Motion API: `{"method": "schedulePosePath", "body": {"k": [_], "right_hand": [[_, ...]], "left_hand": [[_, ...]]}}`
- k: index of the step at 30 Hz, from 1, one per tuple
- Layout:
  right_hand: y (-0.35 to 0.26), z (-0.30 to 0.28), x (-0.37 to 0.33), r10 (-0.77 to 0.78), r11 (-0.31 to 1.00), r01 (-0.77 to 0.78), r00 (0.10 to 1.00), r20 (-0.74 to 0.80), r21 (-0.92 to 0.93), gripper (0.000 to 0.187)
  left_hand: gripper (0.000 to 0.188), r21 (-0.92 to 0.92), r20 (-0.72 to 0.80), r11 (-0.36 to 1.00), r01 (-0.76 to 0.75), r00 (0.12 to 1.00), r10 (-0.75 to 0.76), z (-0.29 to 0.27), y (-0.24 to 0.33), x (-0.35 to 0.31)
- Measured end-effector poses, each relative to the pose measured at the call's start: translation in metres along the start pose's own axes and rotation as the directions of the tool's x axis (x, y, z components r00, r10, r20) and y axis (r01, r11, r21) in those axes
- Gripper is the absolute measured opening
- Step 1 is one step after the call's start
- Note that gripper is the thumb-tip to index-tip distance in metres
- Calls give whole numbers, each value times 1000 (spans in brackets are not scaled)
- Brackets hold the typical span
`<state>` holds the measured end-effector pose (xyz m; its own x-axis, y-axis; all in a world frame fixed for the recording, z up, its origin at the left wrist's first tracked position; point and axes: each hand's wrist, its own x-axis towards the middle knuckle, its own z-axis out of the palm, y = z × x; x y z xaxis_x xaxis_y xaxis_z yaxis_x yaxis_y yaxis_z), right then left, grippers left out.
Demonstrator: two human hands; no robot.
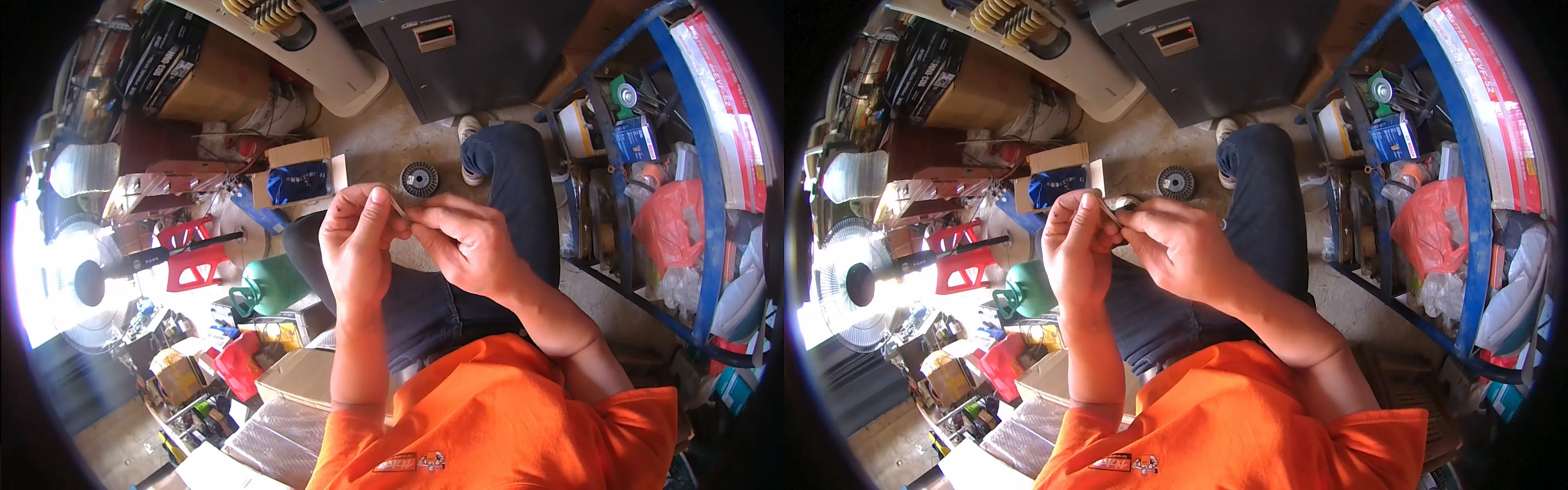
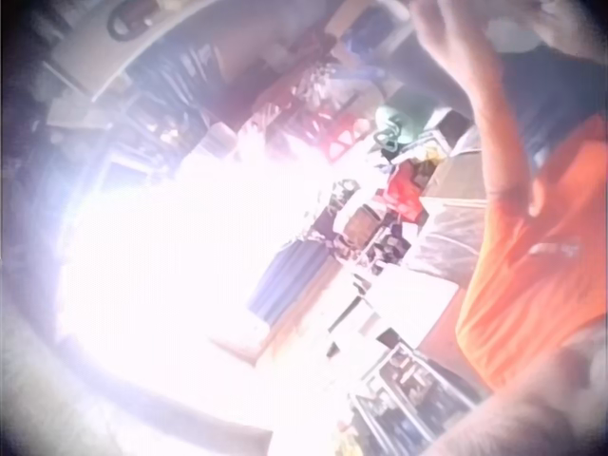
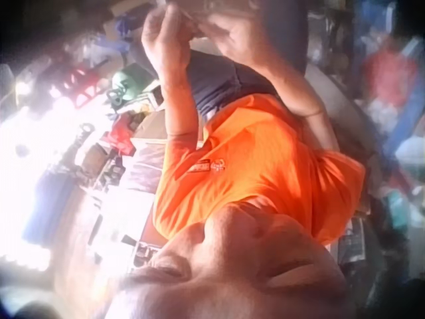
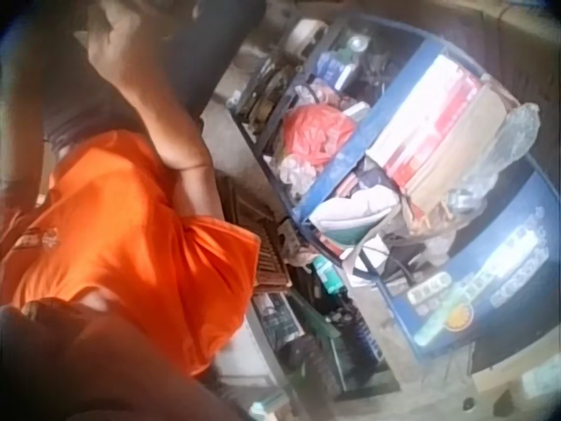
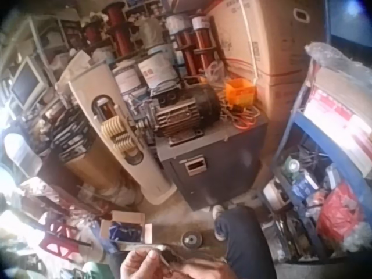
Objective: The person assembles a wooden component by inserting a metal rod through a stack of circular wooden pieces and securing them with a metal bracket. They then attach the assembled unit to a motor shaft and wrap a string around the wooden stack.
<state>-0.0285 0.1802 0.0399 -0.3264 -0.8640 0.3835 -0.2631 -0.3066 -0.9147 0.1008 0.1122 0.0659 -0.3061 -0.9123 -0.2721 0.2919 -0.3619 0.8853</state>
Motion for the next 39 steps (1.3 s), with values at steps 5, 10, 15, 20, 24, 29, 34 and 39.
{"method": "schedulePosePath", "body": {"k": [5,10,15,20,24,29,34,39], "right_hand": [[-9,-5,-3,470,809,-531,842,264,254,11],[0,-7,-8,482,682,-578,816,320,448,16],[-6,-5,-8,517,638,-619,785,340,458,16],[-9,-11,-7,475,815,-532,840,262,230,15],[-7,-10,-6,432,865,-477,866,252,155,13],[-4,-5,-10,209,972,-212,977,37,101,11],[-1,-7,-9,90,995,-90,996,22,32,15],[-2,-11,-4,24,999,-22,997,74,-36,17]], "left_hand": [[8,-67,45,996,-54,997,57,-2,-3,0],[20,17,271,982,186,945,-184,-16,-5,-7],[15,-74,74,991,113,991,-108,-17,-9,-8],[16,21,57,995,97,994,-98,-13,-10,-9],[12,-25,73,994,105,992,-103,-11,-11,-11],[10,-82,55,991,107,993,-102,-18,-12,-8],[9,-36,10,995,95,995,-95,-9,-12,-9],[11,34,13,998,60,998,-60,-2,-9,-11]]}}
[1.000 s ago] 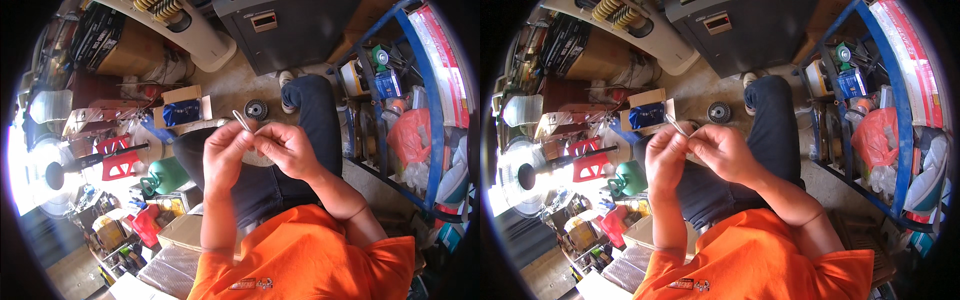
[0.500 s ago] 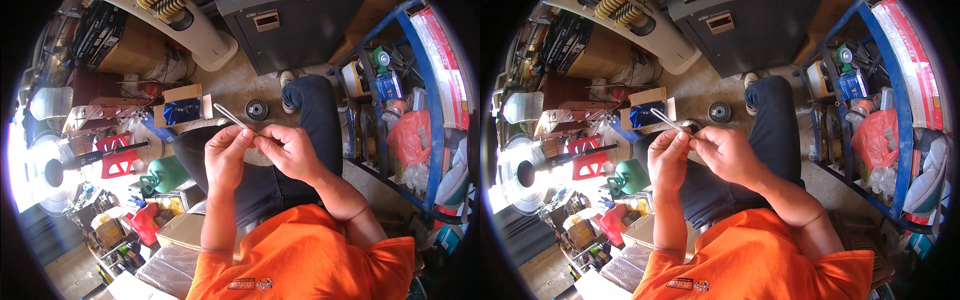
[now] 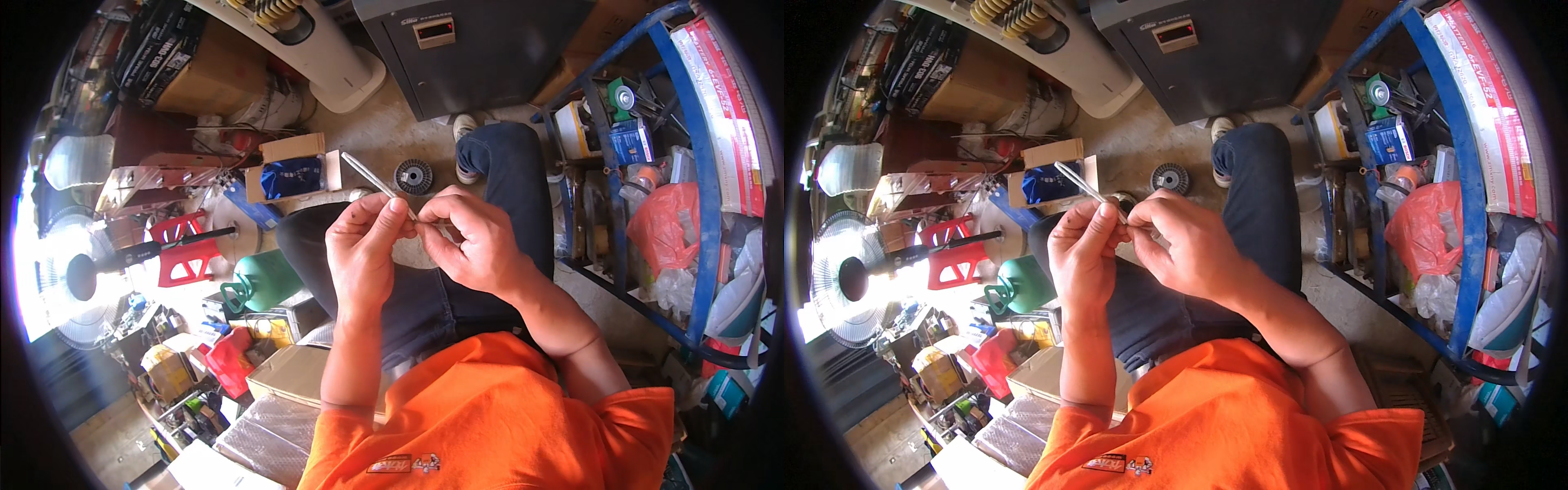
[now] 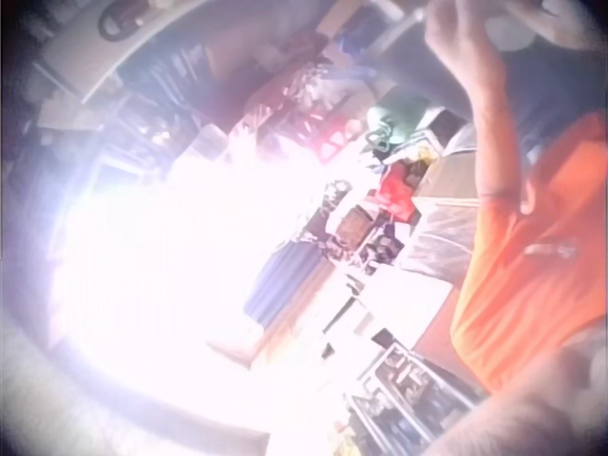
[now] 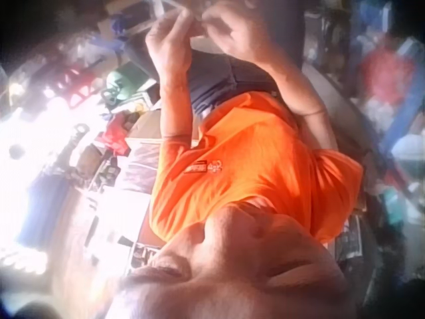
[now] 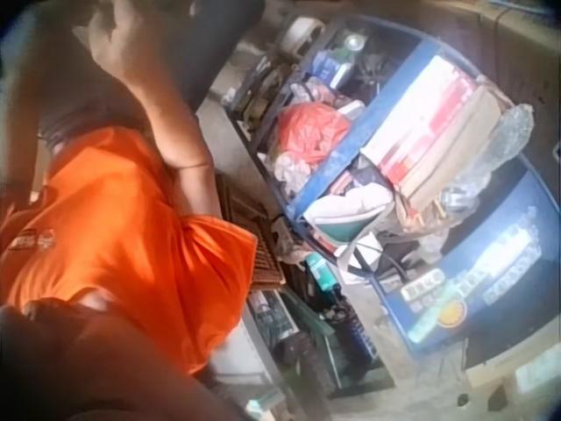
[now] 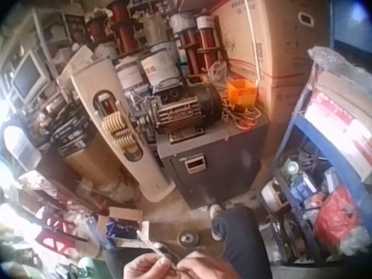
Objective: The person assembles a wooden component by inserting a metal rod through a stack of circular wooden pieces and securing them with a metal bracket. They then attach the assembled unit to a motor shaft and wrap a string around the wooden stack.
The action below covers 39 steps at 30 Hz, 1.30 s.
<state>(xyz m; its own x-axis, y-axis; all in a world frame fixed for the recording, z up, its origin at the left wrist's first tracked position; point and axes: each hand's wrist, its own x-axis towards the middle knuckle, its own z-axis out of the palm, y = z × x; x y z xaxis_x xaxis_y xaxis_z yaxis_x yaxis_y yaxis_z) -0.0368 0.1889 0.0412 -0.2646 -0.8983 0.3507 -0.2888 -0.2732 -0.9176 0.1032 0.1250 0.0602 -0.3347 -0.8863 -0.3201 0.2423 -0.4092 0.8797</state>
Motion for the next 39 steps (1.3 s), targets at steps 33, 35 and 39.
{"method": "schedulePosePath", "body": {"k": [33,35,39], "right_hand": [[8,-63,43,-90,996,71,864,496,57,8],[7,-59,44,-113,993,114,830,546,33,6],[12,-53,45,-173,969,241,825,538,-57,8]], "left_hand": [[19,428,562,868,251,678,-474,-20,25,12],[22,403,542,893,200,734,-409,-9,24,7],[24,344,422,889,301,797,-433,2,21,7]]}}
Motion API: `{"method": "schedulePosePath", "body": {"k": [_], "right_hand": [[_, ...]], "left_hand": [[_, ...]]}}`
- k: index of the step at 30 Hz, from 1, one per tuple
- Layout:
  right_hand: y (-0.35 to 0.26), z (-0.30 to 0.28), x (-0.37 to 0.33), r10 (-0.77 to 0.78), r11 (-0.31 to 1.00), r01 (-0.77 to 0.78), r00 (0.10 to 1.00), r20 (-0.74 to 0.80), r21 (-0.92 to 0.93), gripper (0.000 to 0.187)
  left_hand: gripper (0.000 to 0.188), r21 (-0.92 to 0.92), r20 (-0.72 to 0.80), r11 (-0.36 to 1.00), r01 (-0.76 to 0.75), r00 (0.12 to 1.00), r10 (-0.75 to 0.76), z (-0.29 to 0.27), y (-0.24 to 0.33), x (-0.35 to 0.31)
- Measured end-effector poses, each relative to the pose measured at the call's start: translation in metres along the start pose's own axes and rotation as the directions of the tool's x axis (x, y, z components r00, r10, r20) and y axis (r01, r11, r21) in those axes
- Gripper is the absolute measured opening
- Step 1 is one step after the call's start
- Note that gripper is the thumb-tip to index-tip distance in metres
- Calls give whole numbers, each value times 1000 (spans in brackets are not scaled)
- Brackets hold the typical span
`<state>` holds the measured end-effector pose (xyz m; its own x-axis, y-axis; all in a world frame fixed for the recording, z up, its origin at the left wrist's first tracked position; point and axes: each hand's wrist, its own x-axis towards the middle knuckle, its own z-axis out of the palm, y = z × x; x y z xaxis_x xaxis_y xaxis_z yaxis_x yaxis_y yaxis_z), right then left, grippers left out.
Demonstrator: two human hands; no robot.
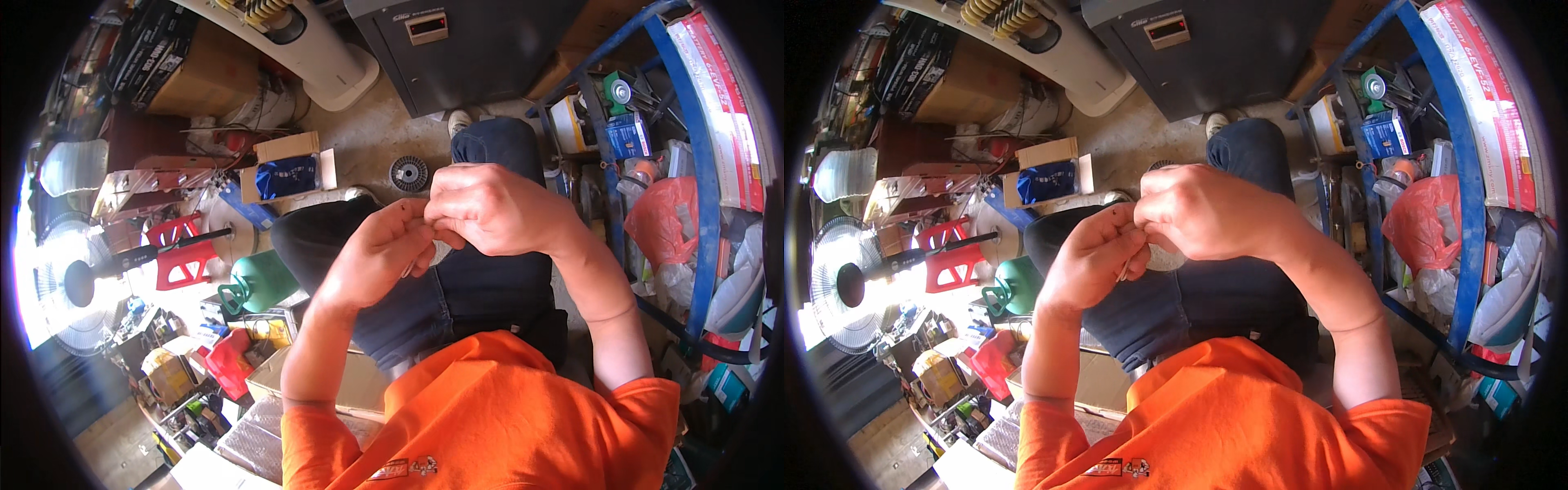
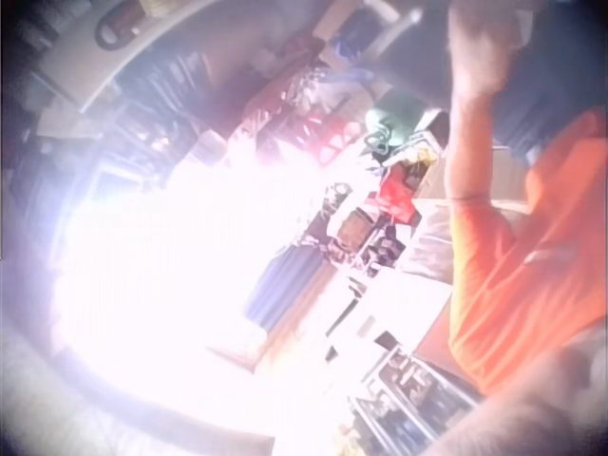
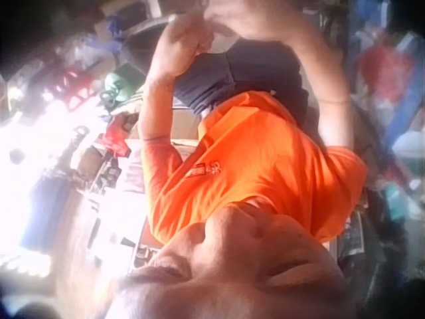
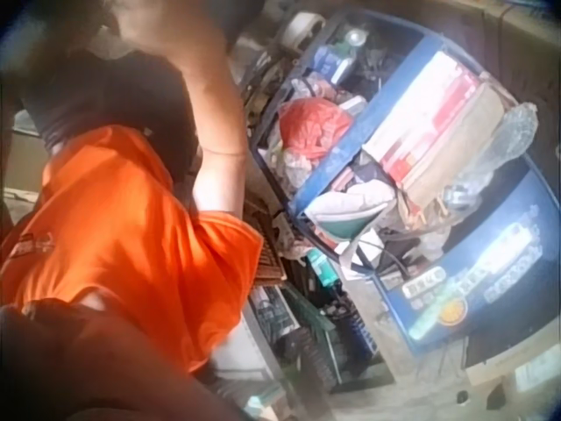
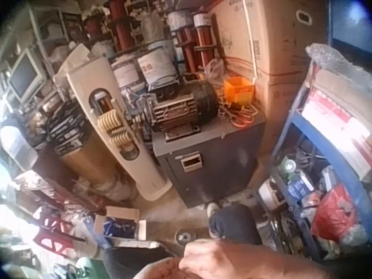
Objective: The person assembles a wooden component by inserting a metal rod through a stack of circular wooden pieces and securing them with a metal bracket. They then attach the assembled unit to a motor shaft and wrap a string around the wooden stack.
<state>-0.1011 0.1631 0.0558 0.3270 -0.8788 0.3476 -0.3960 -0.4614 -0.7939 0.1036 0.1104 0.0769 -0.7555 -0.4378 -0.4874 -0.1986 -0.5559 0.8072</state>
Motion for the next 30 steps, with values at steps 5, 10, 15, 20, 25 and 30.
{"method": "schedulePosePath", "body": {"k": [5,10,15,20,25,30], "right_hand": [[-5,2,-2,94,995,-98,976,-196,-12,13],[-6,7,-3,-28,991,-8,963,-267,-135,17],[-5,10,-1,-94,969,16,947,-307,-246,14],[-9,23,-3,-51,965,-54,922,-384,-258,13],[-32,48,-2,160,984,-104,878,-452,146,37],[-37,74,-5,218,971,-165,908,-357,173,64]], "left_hand": [[20,-46,-179,998,-49,983,40,7,-5,-6],[17,-57,-267,990,-131,957,112,13,-9,-5],[16,-57,-305,986,-156,943,132,16,-10,-3],[12,41,-355,973,-225,907,225,21,-15,-5],[10,74,-510,894,-441,754,414,31,-23,0],[12,-147,-543,888,-436,786,295,22,-25,3]]}}
